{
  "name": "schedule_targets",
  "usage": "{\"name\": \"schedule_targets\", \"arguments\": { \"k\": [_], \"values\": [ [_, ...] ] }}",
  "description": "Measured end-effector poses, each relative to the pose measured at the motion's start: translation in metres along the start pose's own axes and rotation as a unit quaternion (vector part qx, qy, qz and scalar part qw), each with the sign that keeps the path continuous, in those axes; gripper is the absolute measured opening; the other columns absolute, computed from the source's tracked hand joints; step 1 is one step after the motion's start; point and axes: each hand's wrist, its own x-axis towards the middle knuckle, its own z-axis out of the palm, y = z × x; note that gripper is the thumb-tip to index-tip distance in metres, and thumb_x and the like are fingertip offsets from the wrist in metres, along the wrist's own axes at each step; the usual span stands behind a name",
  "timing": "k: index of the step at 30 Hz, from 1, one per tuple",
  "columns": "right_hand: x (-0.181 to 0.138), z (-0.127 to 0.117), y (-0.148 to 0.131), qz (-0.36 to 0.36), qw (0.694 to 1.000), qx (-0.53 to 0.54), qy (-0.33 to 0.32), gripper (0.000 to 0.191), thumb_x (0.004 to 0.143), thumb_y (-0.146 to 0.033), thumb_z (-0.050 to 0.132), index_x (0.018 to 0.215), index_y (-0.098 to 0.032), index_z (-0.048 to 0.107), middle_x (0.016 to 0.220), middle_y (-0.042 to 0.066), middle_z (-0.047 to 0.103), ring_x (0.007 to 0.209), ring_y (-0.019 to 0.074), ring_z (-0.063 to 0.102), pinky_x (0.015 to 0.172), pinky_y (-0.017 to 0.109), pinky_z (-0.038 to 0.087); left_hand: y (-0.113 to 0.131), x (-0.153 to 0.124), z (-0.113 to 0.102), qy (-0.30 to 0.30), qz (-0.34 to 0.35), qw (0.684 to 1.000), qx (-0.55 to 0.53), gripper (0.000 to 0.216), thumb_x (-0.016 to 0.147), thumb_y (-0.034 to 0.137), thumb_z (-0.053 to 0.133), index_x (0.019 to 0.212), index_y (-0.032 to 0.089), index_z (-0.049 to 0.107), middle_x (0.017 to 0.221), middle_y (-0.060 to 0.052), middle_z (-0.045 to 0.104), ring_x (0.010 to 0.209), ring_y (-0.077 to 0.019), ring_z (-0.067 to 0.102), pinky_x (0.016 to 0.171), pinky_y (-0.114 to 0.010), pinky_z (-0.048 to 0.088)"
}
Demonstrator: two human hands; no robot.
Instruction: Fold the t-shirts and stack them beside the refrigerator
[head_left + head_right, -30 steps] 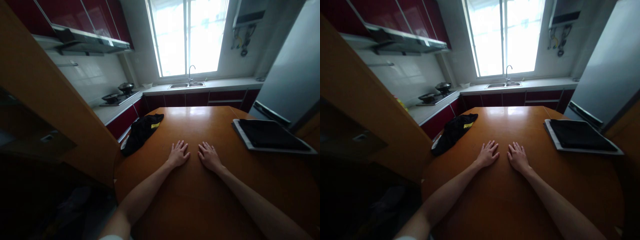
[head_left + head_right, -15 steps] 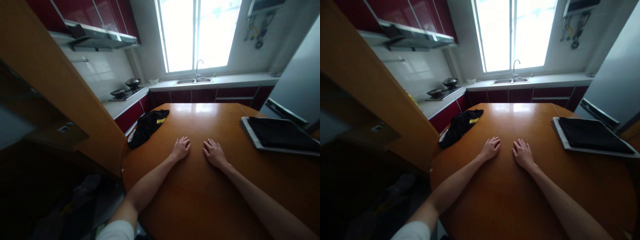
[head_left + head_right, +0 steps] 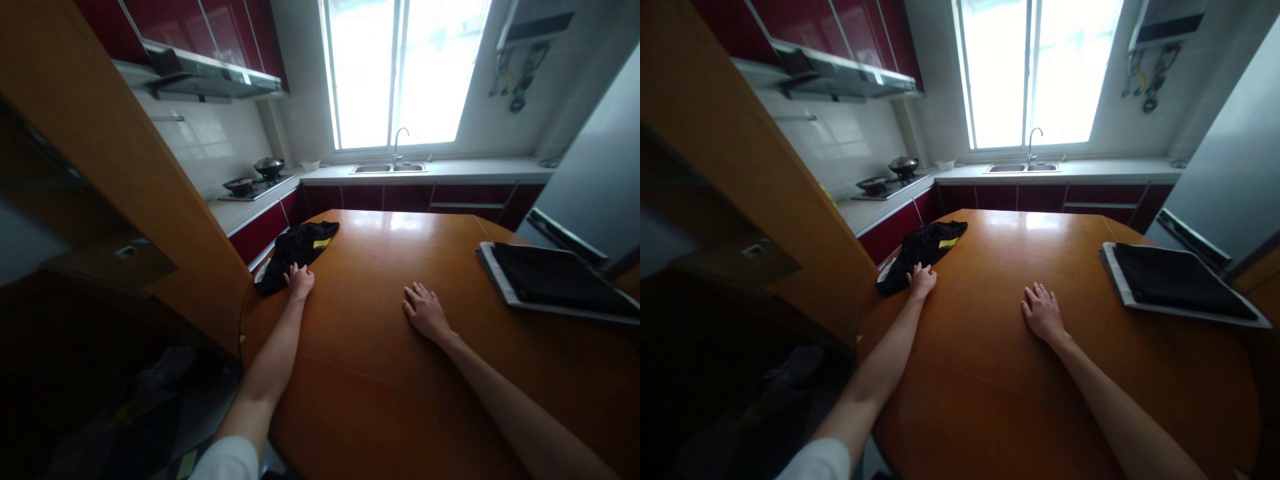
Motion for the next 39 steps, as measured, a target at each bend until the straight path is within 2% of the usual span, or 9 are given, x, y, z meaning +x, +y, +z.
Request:
{"name": "schedule_targets", "arguments": {
  "k": [3, 9, 12, 16, 19, 22, 27, 34, 39],
  "values": [
    [0.000, -0.001, -0.001, 0.002, 1.000, -0.002, -0.004, 0.056, 0.100, -0.042, 0.040, 0.147, -0.016, 0.052, 0.160, 0.014, 0.038, 0.151, 0.0274, 0.030, 0.123, 0.047, 0.021, 0.004, 0.001, 0.004, 0.008, 0.024, 1.000, -0.015, 0.051, 0.093, 0.019, 0.042, 0.139, 0.007, 0.057, 0.152, -0.022, 0.046, 0.145, -0.0331, 0.040, 0.123, -0.059, 0.014],
    [-0.001, -0.005, -0.004, 0.002, 1.000, 0.005, -0.007, 0.055, 0.100, -0.041, 0.040, 0.147, -0.015, 0.051, 0.161, 0.015, 0.038, 0.151, 0.0276, 0.029, 0.123, 0.047, 0.020, 0.034, -0.007, 0.012, 0.048, 0.129, 0.989, -0.062, 0.055, 0.094, 0.020, 0.044, 0.148, 0.008, 0.048, 0.153, -0.016, 0.045, 0.143, -0.0226, 0.042, 0.123, -0.031, 0.029],
    [-0.001, -0.006, -0.004, 0.002, 1.000, 0.008, -0.008, 0.055, 0.100, -0.039, 0.040, 0.148, -0.015, 0.051, 0.161, 0.015, 0.038, 0.151, 0.0275, 0.029, 0.123, 0.047, 0.020, 0.049, -0.017, 0.020, 0.073, 0.229, 0.961, -0.135, 0.056, 0.093, 0.017, 0.047, 0.148, 0.009, 0.047, 0.153, -0.014, 0.045, 0.144, -0.0224, 0.040, 0.124, -0.035, 0.030],
    [-0.001, -0.007, -0.005, 0.003, 1.000, 0.014, -0.008, 0.053, 0.100, -0.039, 0.041, 0.147, -0.014, 0.052, 0.160, 0.016, 0.038, 0.151, 0.0275, 0.029, 0.123, 0.048, 0.019, 0.064, -0.040, 0.033, -0.017, 0.406, 0.890, -0.209, 0.047, 0.088, 0.016, 0.056, 0.135, 0.012, 0.062, 0.146, -0.014, 0.054, 0.136, -0.0248, 0.052, 0.118, -0.039, 0.041],
    [-0.002, -0.006, -0.003, 0.001, 1.000, 0.025, 0.002, 0.052, 0.100, -0.038, 0.043, 0.145, -0.014, 0.053, 0.159, 0.016, 0.040, 0.150, 0.0279, 0.031, 0.122, 0.048, 0.020, 0.074, -0.057, 0.030, -0.075, 0.463, 0.860, -0.202, 0.034, 0.090, 0.019, 0.058, 0.121, 0.017, 0.071, 0.146, -0.010, 0.056, 0.131, -0.0237, 0.057, 0.113, -0.037, 0.046],
    [-0.003, -0.007, -0.004, -0.006, 0.998, 0.047, 0.031, 0.046, 0.099, -0.033, 0.045, 0.139, -0.015, 0.058, 0.155, 0.016, 0.047, 0.147, 0.0299, 0.036, 0.121, 0.052, 0.023, 0.081, -0.062, 0.011, -0.046, 0.447, 0.867, -0.216, 0.030, 0.095, 0.019, 0.053, 0.118, 0.020, 0.072, 0.136, -0.007, 0.064, 0.122, -0.0206, 0.063, 0.110, -0.036, 0.048],
    [0.006, -0.011, -0.041, -0.107, 0.978, 0.143, 0.104, 0.036, 0.099, -0.031, 0.045, 0.125, -0.018, 0.067, 0.142, 0.013, 0.058, 0.134, 0.0275, 0.050, 0.116, 0.047, 0.034, 0.049, -0.042, -0.017, 0.073, 0.276, 0.930, -0.232, 0.029, 0.092, 0.016, 0.050, 0.110, 0.018, 0.072, 0.117, -0.007, 0.072, 0.113, -0.0214, 0.066, 0.107, -0.036, 0.049],
    [0.052, -0.004, -0.159, -0.105, 0.988, 0.114, 0.017, 0.057, 0.096, -0.035, 0.056, 0.150, -0.021, 0.044, 0.152, 0.015, 0.044, 0.134, 0.0287, 0.046, 0.105, 0.040, 0.043, -0.016, -0.025, 0.009, 0.095, 0.148, 0.965, -0.196, 0.043, 0.088, 0.010, 0.045, 0.125, 0.015, 0.066, 0.126, -0.014, 0.067, 0.120, -0.0276, 0.062, 0.110, -0.046, 0.046],
    [0.073, -0.001, -0.162, -0.088, 0.994, 0.058, -0.032, 0.028, 0.096, -0.012, 0.047, 0.110, -0.018, 0.070, 0.115, 0.012, 0.066, 0.108, 0.0232, 0.060, 0.094, 0.032, 0.043, -0.020, -0.021, 0.021, 0.090, 0.148, 0.968, -0.184, 0.046, 0.099, 0.029, 0.042, 0.143, 0.018, 0.054, 0.145, -0.013, 0.055, 0.140, -0.0263, 0.047, 0.119, -0.045, 0.034]
  ]
}}
